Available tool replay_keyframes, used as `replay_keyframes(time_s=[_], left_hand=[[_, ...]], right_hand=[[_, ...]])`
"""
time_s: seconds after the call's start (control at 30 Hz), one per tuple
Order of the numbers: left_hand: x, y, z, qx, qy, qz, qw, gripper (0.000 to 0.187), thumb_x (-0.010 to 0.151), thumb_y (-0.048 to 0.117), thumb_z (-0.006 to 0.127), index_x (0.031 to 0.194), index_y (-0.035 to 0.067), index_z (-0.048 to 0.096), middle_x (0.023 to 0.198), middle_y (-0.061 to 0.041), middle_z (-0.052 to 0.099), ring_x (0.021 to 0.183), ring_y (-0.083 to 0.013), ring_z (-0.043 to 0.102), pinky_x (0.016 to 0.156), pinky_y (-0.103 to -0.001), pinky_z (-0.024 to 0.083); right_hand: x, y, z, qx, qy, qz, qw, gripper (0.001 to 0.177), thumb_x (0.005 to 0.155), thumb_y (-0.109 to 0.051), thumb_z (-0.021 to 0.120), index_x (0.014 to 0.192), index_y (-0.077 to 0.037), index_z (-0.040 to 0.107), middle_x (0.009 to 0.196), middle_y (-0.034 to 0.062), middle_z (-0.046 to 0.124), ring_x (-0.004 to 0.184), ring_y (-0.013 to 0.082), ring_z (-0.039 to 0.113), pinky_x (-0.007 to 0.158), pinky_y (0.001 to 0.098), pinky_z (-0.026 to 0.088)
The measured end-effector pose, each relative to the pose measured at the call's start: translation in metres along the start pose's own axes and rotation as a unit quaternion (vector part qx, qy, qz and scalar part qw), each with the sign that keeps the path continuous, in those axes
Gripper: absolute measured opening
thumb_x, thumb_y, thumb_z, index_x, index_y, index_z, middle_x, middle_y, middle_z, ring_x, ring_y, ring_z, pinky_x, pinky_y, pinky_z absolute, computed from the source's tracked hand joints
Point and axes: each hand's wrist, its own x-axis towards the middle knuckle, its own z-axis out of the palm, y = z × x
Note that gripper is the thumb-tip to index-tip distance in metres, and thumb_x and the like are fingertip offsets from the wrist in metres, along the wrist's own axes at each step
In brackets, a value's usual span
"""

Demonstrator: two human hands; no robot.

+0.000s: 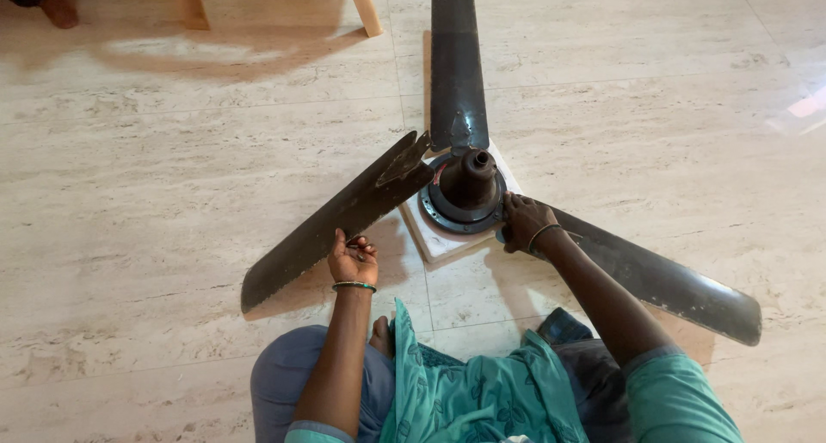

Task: The person sits on the floor and attaches a ceiling fan blade to the fan hub using a screwdriver. They align the blade, insert screws, and tighten them to secure the blade in place.

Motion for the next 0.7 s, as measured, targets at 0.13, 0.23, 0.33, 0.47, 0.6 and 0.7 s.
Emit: replay_keyframes(time_s=[0.13, 0.23, 0.33, 0.47, 0.6, 0.7], left_hand=[[-0.002, 0.001, 0.0, 0.003, 0.014, 0.002, 1.0, 0.028, 0.101, 0.036, 0.065, 0.089, 0.01, 0.065, 0.071, -0.003, 0.057, 0.066, -0.0147, 0.054, 0.059, -0.029, 0.044], [-0.002, 0.001, 0.0, 0.003, 0.007, 0.001, 1.0, 0.028, 0.102, 0.036, 0.064, 0.09, 0.01, 0.065, 0.072, -0.003, 0.058, 0.066, -0.0147, 0.054, 0.059, -0.029, 0.044], [-0.002, 0.001, 0.0, 0.006, 0.005, 0.002, 1.0, 0.029, 0.102, 0.036, 0.064, 0.09, 0.01, 0.065, 0.071, -0.003, 0.058, 0.066, -0.0151, 0.054, 0.059, -0.029, 0.044], [-0.001, -0.002, -0.002, 0.012, 0.023, 0.004, 1.0, 0.027, 0.098, 0.036, 0.067, 0.092, 0.01, 0.063, 0.07, -0.003, 0.056, 0.065, -0.0146, 0.054, 0.058, -0.029, 0.043], [0.002, -0.004, -0.006, 0.003, 0.056, 0.007, 0.998, 0.028, 0.094, 0.033, 0.076, 0.092, 0.012, 0.058, 0.069, 0.0, 0.052, 0.064, -0.0125, 0.051, 0.058, -0.028, 0.043], [0.005, -0.006, -0.008, 0.004, 0.073, 0.029, 0.997, 0.03, 0.092, 0.033, 0.078, 0.096, 0.012, 0.056, 0.07, 0.0, 0.049, 0.065, -0.0118, 0.051, 0.059, -0.028, 0.043]], right_hand=[[0.002, 0.003, -0.009, -0.017, 0.01, -0.016, 1.0, 0.128, 0.063, -0.048, 0.092, 0.158, -0.001, 0.021, 0.156, 0.0134, 0.044, 0.14, 0.0292, 0.048, 0.109, 0.0389, 0.049], [0.004, 0.006, -0.017, -0.018, -0.001, -0.018, 1.0, 0.125, 0.064, -0.046, 0.091, 0.159, -0.004, 0.022, 0.156, 0.0117, 0.045, 0.138, 0.029, 0.049, 0.108, 0.0396, 0.051], [0.005, 0.008, -0.022, -0.007, -0.022, -0.012, 1.0, 0.128, 0.062, -0.047, 0.093, 0.16, -0.008, 0.021, 0.157, 0.009, 0.044, 0.139, 0.0284, 0.049, 0.108, 0.0404, 0.051], [0.018, 0.022, -0.022, 0.034, -0.024, -0.028, 0.999, 0.128, 0.056, -0.056, 0.099, 0.155, -0.014, 0.03, 0.15, 0.0072, 0.05, 0.133, 0.0282, 0.052, 0.104, 0.0435, 0.05], [0.058, 0.065, -0.016, 0.142, -0.006, 0.043, 0.989, 0.061, 0.079, -0.034, 0.079, 0.139, -0.023, 0.066, 0.124, 0.0071, 0.076, 0.115, 0.0283, 0.071, 0.099, 0.0419, 0.058], [0.103, 0.083, -0.004, 0.23, 0.109, 0.07, 0.964, 0.045, 0.097, -0.03, 0.065, 0.141, -0.026, 0.064, 0.122, 0.0116, 0.073, 0.113, 0.0349, 0.068, 0.098, 0.0482, 0.054]])
